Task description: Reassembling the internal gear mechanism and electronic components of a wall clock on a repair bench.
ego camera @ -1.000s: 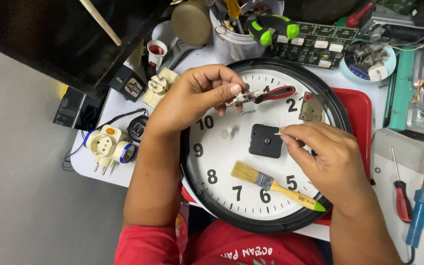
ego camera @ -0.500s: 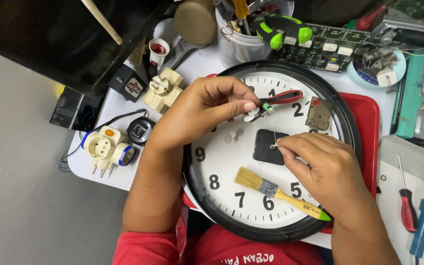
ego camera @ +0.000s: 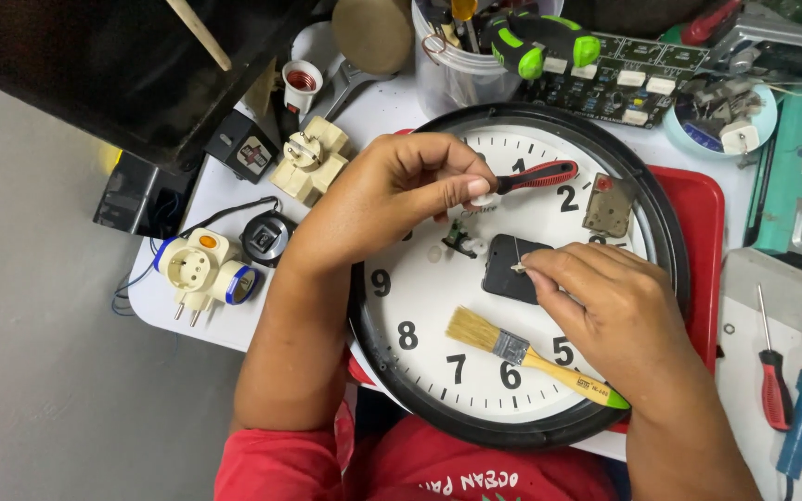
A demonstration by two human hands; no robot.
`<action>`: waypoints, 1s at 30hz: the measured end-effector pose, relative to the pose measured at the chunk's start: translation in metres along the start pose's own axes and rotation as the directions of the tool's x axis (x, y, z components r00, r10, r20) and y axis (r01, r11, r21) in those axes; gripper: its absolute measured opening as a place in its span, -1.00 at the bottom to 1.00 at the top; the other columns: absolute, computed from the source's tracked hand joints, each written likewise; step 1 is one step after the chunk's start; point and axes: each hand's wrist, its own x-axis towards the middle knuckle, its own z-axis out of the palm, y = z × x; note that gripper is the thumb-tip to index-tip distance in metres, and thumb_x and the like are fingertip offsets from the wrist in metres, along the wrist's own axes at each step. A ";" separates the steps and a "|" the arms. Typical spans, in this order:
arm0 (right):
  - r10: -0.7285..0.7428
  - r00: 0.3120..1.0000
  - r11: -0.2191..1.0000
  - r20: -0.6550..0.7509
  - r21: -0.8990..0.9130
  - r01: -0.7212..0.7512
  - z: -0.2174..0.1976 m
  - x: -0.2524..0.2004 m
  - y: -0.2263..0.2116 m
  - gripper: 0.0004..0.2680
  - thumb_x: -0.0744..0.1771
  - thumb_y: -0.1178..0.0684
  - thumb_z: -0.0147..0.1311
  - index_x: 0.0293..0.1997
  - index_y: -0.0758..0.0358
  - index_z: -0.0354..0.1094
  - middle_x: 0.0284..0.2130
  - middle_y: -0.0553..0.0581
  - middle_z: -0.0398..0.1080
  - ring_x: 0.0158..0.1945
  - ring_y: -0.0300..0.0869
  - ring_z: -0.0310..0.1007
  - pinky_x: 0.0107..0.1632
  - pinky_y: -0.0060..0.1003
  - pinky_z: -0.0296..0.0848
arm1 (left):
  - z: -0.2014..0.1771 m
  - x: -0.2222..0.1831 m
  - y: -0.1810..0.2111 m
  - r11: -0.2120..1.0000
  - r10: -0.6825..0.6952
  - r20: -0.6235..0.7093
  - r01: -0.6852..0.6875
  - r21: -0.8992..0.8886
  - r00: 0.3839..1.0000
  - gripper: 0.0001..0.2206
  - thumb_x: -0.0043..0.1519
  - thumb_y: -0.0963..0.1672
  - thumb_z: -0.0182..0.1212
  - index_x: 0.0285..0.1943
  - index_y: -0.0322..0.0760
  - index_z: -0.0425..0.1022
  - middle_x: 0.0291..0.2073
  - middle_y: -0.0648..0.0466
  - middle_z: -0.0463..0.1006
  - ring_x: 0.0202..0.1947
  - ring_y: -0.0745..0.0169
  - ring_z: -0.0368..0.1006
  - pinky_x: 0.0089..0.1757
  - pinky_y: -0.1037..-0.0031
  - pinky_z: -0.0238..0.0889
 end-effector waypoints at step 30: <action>0.040 0.999 0.999 0.015 -0.035 -0.039 0.005 -0.006 0.009 -0.90 0.32 0.20 0.16 -0.10 0.21 0.50 -0.32 0.00 0.55 -0.29 -0.12 0.54 -0.16 -0.21 0.50 | -0.004 0.002 -0.004 0.999 -0.005 -0.034 0.006 0.034 0.999 -0.88 0.33 -0.10 0.25 -0.13 -0.23 0.59 -0.35 0.27 0.58 -0.33 0.61 0.37 -0.27 0.71 0.23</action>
